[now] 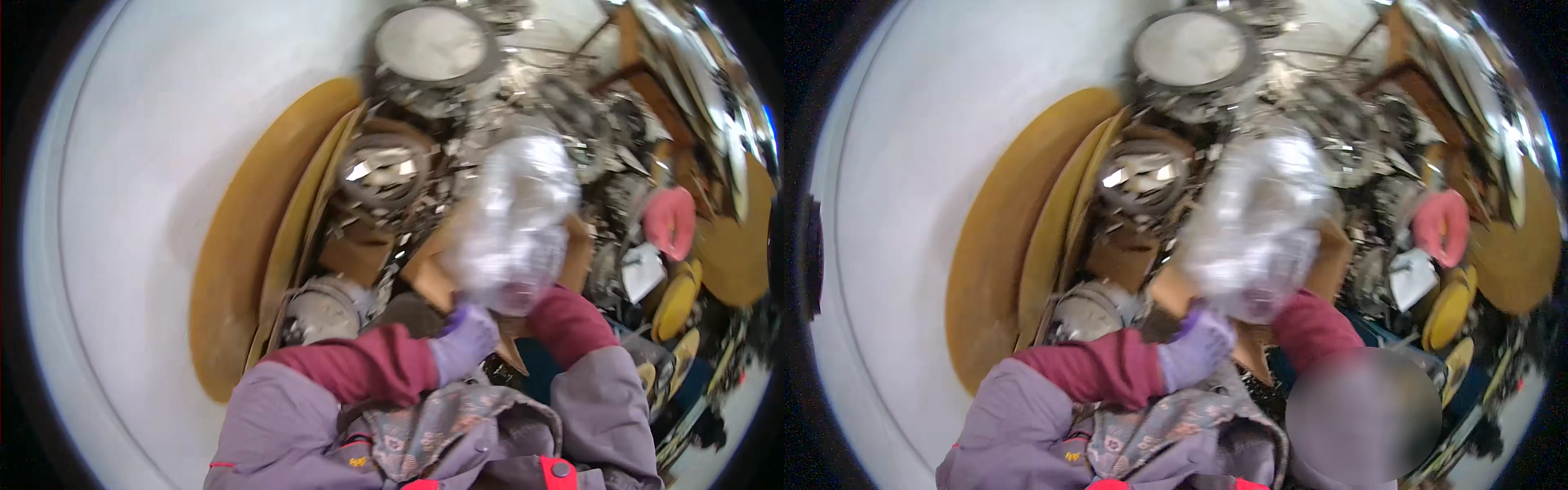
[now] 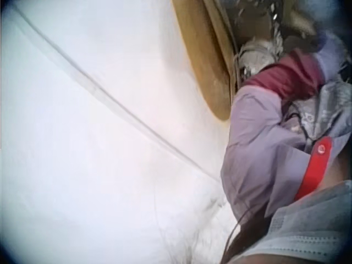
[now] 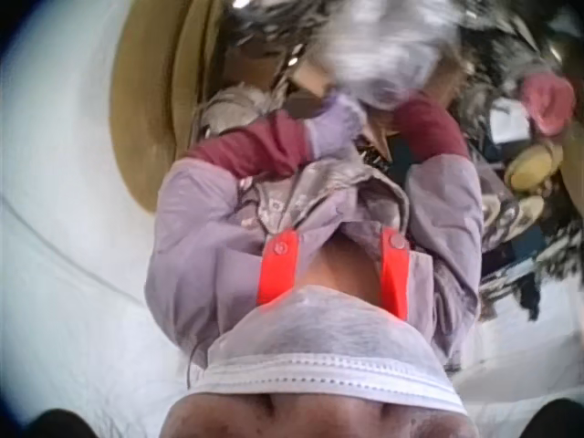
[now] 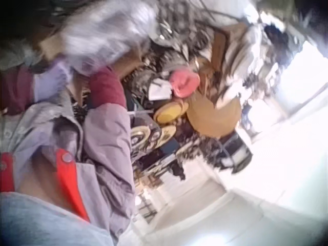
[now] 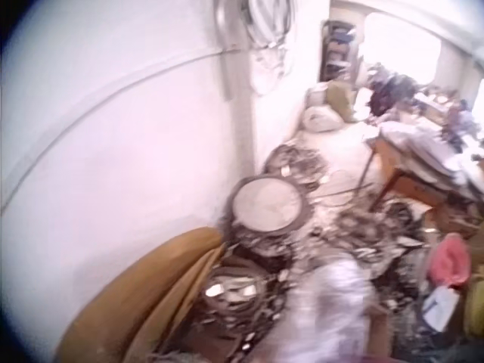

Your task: The person unpacks a metal part from a plastic bag and places it on a rotating polishing wheel. They then use a long metal rod to press the part against the wheel, moving it back and forth to polish the surface. The person continues this repetitive polishing motion for the duration of the clip.

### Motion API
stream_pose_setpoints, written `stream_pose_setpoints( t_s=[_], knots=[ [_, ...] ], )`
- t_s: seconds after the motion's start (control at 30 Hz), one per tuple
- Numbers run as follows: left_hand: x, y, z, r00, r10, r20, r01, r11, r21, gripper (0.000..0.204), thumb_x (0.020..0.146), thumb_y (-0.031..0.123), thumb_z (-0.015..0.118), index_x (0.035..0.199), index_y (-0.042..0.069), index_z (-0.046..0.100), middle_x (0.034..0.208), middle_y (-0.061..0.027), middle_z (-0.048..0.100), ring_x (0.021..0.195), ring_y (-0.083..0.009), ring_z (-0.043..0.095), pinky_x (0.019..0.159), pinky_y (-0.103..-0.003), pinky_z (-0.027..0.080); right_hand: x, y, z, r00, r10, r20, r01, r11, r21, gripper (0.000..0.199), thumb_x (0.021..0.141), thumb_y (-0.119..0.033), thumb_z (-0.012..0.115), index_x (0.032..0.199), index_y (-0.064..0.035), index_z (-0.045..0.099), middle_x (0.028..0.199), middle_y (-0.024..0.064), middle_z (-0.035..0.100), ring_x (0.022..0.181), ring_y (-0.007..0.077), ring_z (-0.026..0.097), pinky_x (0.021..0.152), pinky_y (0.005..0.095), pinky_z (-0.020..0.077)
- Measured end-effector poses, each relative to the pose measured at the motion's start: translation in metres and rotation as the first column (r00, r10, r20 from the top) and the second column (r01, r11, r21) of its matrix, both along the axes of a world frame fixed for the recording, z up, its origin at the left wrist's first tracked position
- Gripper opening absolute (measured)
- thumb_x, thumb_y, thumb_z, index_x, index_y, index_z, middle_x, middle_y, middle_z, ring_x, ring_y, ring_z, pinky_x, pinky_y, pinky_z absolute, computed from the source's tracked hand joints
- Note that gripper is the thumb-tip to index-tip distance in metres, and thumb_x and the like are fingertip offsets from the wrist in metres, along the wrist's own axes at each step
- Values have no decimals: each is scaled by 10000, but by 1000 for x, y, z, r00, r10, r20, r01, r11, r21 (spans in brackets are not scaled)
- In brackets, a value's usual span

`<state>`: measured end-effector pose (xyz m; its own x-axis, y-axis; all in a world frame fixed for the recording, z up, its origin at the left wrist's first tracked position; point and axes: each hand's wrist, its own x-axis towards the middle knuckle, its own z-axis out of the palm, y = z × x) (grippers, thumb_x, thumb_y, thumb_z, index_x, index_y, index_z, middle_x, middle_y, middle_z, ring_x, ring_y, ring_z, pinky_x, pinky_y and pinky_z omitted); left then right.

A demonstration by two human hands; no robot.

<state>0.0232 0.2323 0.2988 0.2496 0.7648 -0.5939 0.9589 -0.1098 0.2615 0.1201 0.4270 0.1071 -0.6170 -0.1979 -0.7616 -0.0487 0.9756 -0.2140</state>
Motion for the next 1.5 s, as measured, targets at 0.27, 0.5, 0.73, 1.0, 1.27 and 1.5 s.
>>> stream_pose_setpoints(
  t_s=[0.27, 0.5, 0.73, 1.0, 1.27, 1.5],
  knots=[
    [10, -11, -33, 969, 239, 64, -241, 970, 19, 280, 836, 230, 523, 975, 53, 689, 879, -123, 632, 824, -301, 578, 695, -571, 386, -18, 22, 177, 970, -167, 179, 215, 931, -296, 302, 744, -173, 630, 1038, -110, 655, 1067, 133, 615, 923, 320, 604, 835, 385, 484],
    [11, -4, -37, 982, 150, -112, -131, 977, 167, 309, 840, 234, 507, 998, 31, 679, 871, -139, 625, 855, -313, 580, 750, -597, 377, -93, 23, 339, 581, -464, -668, 364, 883, -297, 684, 522, 0, 775, 1169, -69, 562, 1241, 172, 501, 1161, 307, 470, 965, 382, 385],
    [-36, 27, -2, 982, 88, -168, -16, 922, 386, 174, 780, 207, 541, 838, 62, 618, 782, -82, 589, 761, -215, 562, 735, -405, 381, 8, 4, 43, 983, -104, -153, 67, 971, -231, 402, 780, -208, 548, 1171, -114, 562, 1129, 152, 578, 904, 340, 599, 804, 409, 479],
    [-190, 107, 66, 992, 122, -28, -68, 711, 700, 246, 785, 74, 498, 1013, 44, 586, 874, -140, 622, 810, -262, 616, 730, -383, 484, -17, 55, 306, -149, -644, -750, 552, 575, -604, 436, 704, 117, 527, 1110, -30, 591, 1175, 153, 572, 1104, 307, 551, 938, 362, 445],
    [-483, 301, -68, 875, 397, -277, -119, 731, 672, 414, 828, 80, 490, 1241, 76, 522, 1212, -151, 566, 1140, -293, 519, 995, -368, 383, 227, -125, 239, -393, -738, -549, 903, -197, -382, 326, 774, -110, 643, 1090, -37, 603, 1091, 160, 606, 1034, 298, 585, 912, 355, 457],
    [-468, 288, -102, 846, 360, -393, 80, 643, 762, 557, 798, 52, 561, 1326, 46, 384, 1364, -202, 408, 1241, -324, 428, 1019, -392, 374, 384, -327, 220, -765, -243, -597, 486, -826, -286, 236, 809, -159, 603, 1014, -54, 658, 986, 143, 659, 941, 280, 623, 862, 354, 472]
  ],
)
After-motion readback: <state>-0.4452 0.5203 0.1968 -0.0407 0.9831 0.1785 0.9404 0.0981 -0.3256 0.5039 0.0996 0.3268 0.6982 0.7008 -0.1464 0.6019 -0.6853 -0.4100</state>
